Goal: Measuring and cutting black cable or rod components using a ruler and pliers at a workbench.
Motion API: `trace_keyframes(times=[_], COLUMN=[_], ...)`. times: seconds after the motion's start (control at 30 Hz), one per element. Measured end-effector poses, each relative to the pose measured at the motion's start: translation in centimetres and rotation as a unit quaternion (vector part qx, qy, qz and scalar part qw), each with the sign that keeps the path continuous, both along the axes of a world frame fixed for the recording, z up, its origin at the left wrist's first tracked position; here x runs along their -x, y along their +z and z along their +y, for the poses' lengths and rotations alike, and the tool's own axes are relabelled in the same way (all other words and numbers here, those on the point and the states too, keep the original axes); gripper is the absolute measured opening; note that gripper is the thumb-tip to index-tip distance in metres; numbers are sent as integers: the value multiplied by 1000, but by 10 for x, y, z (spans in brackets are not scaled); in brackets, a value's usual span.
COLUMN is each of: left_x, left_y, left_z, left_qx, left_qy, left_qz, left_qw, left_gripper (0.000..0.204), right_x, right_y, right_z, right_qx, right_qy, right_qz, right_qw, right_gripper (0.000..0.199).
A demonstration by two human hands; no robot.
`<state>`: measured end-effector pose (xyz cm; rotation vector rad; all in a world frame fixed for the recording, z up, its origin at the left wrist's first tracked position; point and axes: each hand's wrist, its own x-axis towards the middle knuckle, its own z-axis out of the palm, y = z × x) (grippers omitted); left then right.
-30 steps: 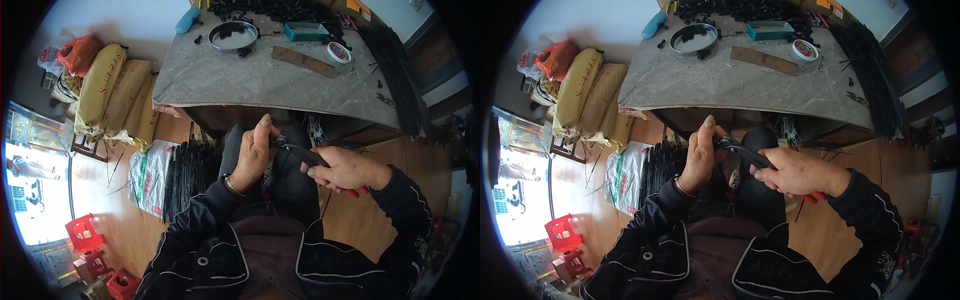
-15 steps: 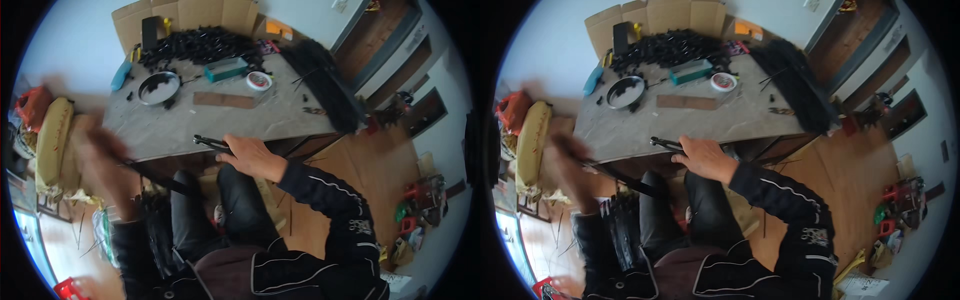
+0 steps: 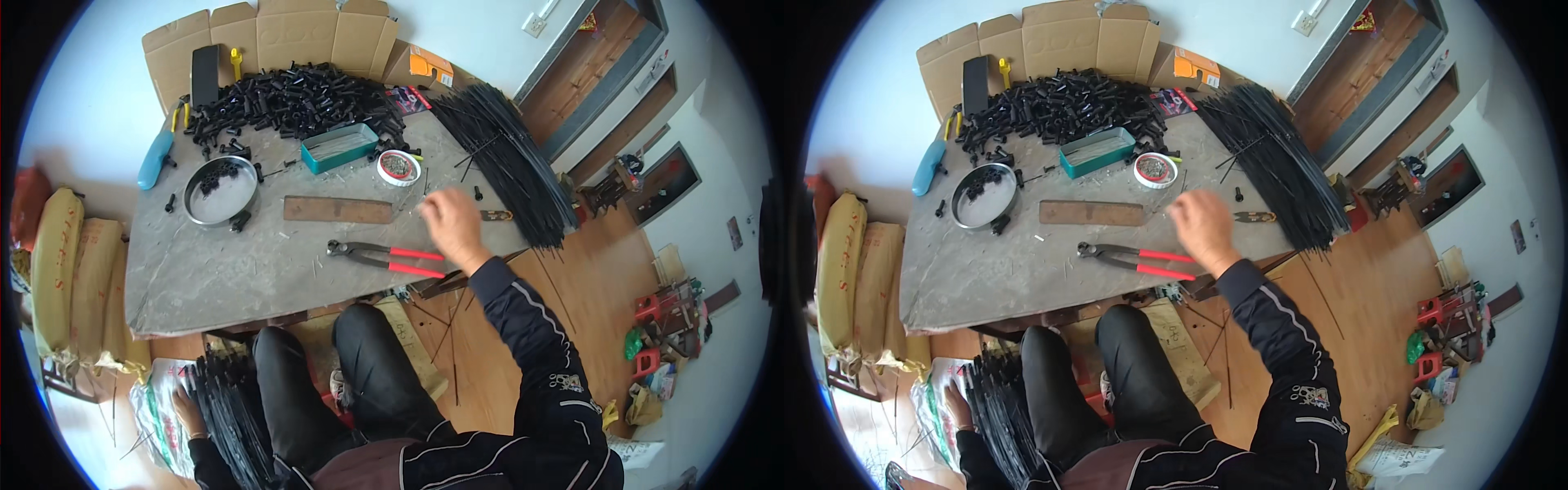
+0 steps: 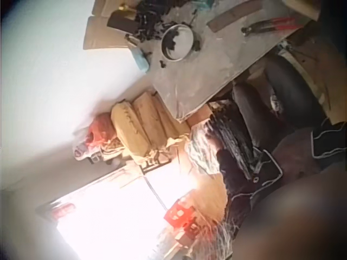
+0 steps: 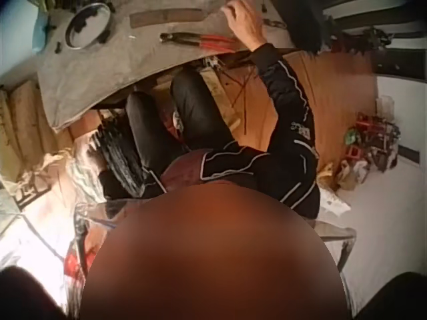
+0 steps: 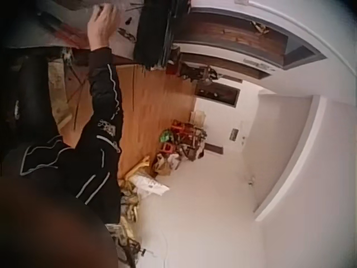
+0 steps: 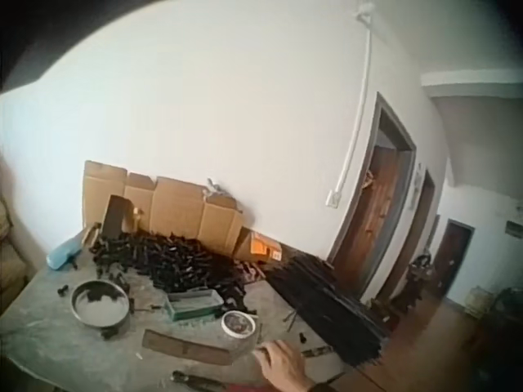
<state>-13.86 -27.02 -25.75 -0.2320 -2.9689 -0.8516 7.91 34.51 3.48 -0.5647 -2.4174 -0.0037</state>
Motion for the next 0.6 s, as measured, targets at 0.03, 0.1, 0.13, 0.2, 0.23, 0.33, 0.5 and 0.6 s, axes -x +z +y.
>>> trace_keyframes(times=[0.03, 0.1, 0.13, 0.2, 0.23, 0.33, 0.5, 0.6], left_x=[-8, -16, -20, -25, -26, -18, -31, -32], left_y=[-41, -104, -110, -120, -127, -155, -150, -164], left_z=[-20, -47, -33, -27, -26, -40, -10, -31], left_qx=[18, -13, -5, 16, 53, 86, 262, 205], left_qy=[2, 114, 109, 114, 131, 135, 210, 205], left_qz=[-30, -100, -111, -122, -121, -175, -275, -290], left_qw=[999, 988, 988, 986, 983, 971, 901, 912], left_gripper=[40, 41, 40, 37, 36, 36, 64, 65], right_x=[-1, -14, -28, -45, -45, -34, -25, -37], right_y=[1, -6, -4, 0, 1, -8, -6, 7], right_z=[30, 103, 131, 165, 174, 191, 213, 241], right_qx=[-20, -64, -84, -103, -105, -73, -94, -123], right_qy=[-39, -108, -164, -252, -286, -344, -376, -412], right_qz=[15, 9, -25, -85, -112, -178, -139, -128], right_qw=[999, 992, 983, 958, 946, 919, 911, 894], right_gripper=[13, 13, 15, 20, 25, 32, 34, 37])
